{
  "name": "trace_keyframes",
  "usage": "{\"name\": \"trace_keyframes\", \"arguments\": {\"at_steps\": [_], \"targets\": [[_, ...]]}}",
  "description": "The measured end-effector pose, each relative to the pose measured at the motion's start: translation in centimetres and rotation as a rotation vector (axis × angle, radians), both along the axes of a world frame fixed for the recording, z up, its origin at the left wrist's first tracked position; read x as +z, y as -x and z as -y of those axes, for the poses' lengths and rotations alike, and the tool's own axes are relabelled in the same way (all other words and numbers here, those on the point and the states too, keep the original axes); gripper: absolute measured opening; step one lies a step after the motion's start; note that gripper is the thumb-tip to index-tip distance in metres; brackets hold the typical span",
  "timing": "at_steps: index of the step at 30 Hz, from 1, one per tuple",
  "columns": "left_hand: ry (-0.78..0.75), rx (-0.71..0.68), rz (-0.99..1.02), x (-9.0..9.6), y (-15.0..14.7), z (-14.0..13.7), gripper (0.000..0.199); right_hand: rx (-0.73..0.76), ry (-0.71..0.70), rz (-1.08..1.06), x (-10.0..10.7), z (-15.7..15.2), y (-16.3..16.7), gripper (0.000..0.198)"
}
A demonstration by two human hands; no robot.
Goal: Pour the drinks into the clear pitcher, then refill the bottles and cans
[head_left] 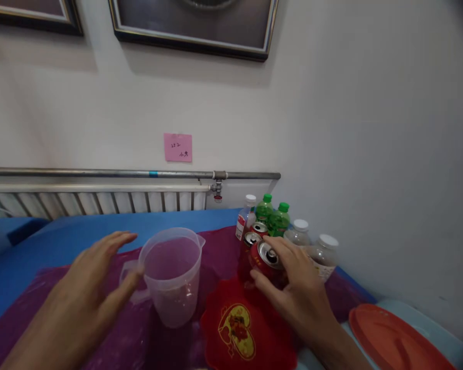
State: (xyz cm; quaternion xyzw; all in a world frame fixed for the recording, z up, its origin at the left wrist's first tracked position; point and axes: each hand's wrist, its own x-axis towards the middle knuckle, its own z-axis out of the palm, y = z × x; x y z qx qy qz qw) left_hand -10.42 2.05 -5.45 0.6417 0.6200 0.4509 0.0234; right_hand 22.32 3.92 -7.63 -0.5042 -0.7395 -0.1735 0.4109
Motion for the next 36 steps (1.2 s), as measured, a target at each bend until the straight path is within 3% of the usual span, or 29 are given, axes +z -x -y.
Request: {"name": "trace_keyframes", "arguments": {"at_steps": [3, 6, 10, 14, 19, 23, 27, 36], "targets": [[-0.04, -0.165, -0.034, 0.6, -2.3, 2.5, 0.049, 0.13, 0.029, -0.099, 3.1, 1.6, 2.0, 0.053], [0.029, -0.368, 0.073, 1.3, -4.7, 3.3, 0.055, 0.27, 0.042, -0.235, 6.2, 2.7, 4.3, 0.056], [0.244, -0.588, 0.338, 2.4, -5.8, 2.7, 0.069, 0.428, 0.166, -0.407, 9.7, 2.9, 7.5, 0.054], [0.257, -0.641, 0.716, 3.0, -4.6, 1.7, 0.067, 0.612, 0.271, -0.594, 11.2, 1.5, 10.3, 0.052], [0.238, -0.433, 0.906, 3.0, -1.9, 0.8, 0.064, 0.678, 0.41, -0.66, 9.6, -0.7, 11.9, 0.062], [0.197, -0.265, 0.874, 2.6, -0.1, 0.2, 0.069, 0.583, 0.411, -0.701, 6.6, -1.5, 10.7, 0.058], [0.22, -0.195, 0.781, 2.4, 0.6, 0.0, 0.071, 0.524, 0.353, -0.726, 4.3, -1.9, 8.9, 0.049], [0.179, -0.069, 0.696, 2.4, -0.3, -0.4, 0.076, 0.469, 0.327, -0.37, 3.7, -4.2, 8.5, 0.041]]}}
